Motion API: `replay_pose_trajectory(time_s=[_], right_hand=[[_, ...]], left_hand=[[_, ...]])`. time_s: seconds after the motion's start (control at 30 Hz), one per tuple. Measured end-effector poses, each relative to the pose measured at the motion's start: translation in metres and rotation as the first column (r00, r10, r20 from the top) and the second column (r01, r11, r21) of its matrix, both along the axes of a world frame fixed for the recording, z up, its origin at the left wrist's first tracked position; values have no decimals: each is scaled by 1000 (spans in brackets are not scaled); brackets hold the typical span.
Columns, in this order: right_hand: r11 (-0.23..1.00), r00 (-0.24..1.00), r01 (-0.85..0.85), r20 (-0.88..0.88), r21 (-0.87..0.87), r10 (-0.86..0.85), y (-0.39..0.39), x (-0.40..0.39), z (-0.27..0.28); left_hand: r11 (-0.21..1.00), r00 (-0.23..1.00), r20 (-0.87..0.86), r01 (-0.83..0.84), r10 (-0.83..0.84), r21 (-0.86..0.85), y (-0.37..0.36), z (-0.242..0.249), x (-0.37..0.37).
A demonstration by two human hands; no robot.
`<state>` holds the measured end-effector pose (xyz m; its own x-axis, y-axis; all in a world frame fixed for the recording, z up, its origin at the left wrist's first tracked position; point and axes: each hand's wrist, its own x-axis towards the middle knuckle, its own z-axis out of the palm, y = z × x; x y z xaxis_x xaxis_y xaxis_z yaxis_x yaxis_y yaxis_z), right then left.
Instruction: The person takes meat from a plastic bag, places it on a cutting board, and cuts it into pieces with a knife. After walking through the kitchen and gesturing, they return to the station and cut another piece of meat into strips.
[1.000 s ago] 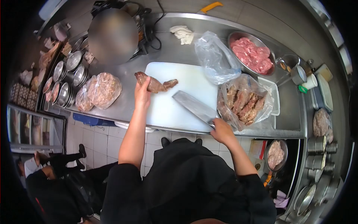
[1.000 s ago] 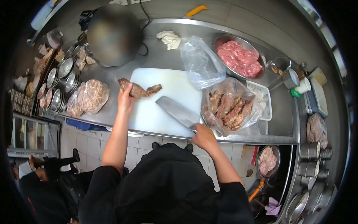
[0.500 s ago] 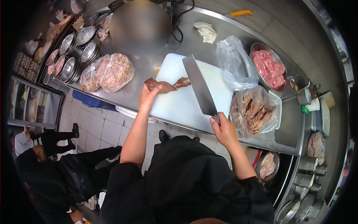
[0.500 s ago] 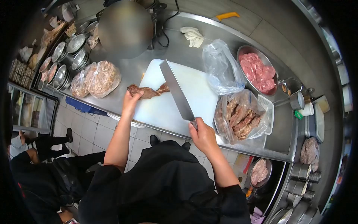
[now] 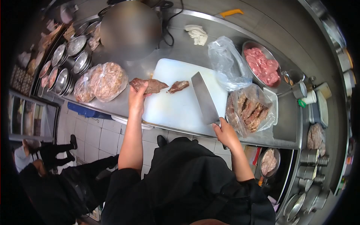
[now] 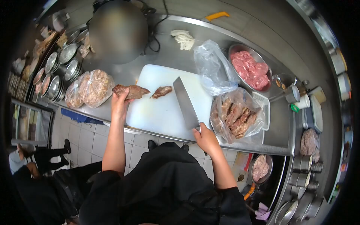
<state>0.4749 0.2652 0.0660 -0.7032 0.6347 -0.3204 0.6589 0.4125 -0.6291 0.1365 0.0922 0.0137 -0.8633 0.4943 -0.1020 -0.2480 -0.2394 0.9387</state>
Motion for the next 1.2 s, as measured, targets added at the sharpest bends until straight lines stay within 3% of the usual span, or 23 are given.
replay_pose_trajectory(time_s=[0.03, 0.1, 0.2, 0.37, 0.43, 0.5, 0.57, 0.6, 0.63, 0.67, 0.7, 0.77, 0.83, 0.9, 0.97, 1.0, 1.03, 1.1, 1.13, 1.2], right_hand=[[1000, 1000, 27, -3, 2, -27, 3, 9, -7], [982, 994, 93, 65, -167, -84, 6, 28, -14], [952, 993, 117, 2, -284, -122, 6, 44, -41], [942, 986, 168, 36, -290, -164, 6, 45, -34], [942, 983, 184, 39, -282, -180, 7, 47, -39], [980, 995, 103, 15, -172, -102, 10, 51, -50], [974, 994, 111, 23, -198, -109, 13, 52, -46], [969, 994, 113, 31, -218, -108, 14, 53, -46], [965, 994, 109, 38, -239, -103, 14, 53, -46], [963, 995, 101, 33, -249, -96, 13, 54, -47], [951, 992, 123, 27, -285, -120, 13, 55, -47], [926, 988, 152, 46, -345, -145, 15, 53, -45], [924, 989, 138, 8, -357, -145, 16, 56, -52], [931, 993, 119, 19, -345, -120, 18, 57, -54], [905, 992, 118, 4, -408, -128, 17, 58, -52], [887, 988, 132, -18, -443, -156, 17, 58, -52], [867, 982, 145, -38, -477, -185, 17, 58, -52], [860, 982, 136, -45, -493, -181, 19, 57, -59], [845, 980, 141, -48, -516, -193, 20, 57, -59], [838, 979, 132, -62, -529, -193, 19, 55, -56]], left_hand=[[1000, 1000, -3, 27, -27, 2, 15, 6, 2], [997, 995, -50, 83, -83, -7, 54, 18, 14], [949, 946, -76, 316, -316, -12, 128, 25, 46], [647, 646, -56, 753, -761, -119, 244, 37, 148], [529, 523, -88, 824, -848, -204, 283, 38, 189], [473, 458, -119, 846, -881, -244, 307, 46, 230], [427, 402, -144, 856, -904, -290, 329, 40, 263], [552, 331, -459, 650, -825, -523, 332, 38, 274], [691, 134, -698, 361, -703, -626, 334, 35, 281], [557, 97, -559, 332, -823, -762, 335, 33, 286], [556, 107, -553, 315, -826, -769, 332, 30, 290], [747, -63, -765, 178, -641, -641, 325, 21, 287], [706, -2, -723, 212, -691, -675, 300, 41, 254], [774, 202, -763, 344, -614, -531, 272, 34, 197], [774, 351, -705, 106, -616, -624, 232, 20, 126], [708, 365, -656, 13, -661, -706, 208, 19, 89], [572, 406, -563, -112, -720, -813, 180, 21, 65], [324, 460, -385, -209, -800, -923, 141, 11, 41], [321, 473, -385, -212, -793, -923, 128, 2, 38], [459, 326, -474, -128, -818, -879, 106, -10, 38]])
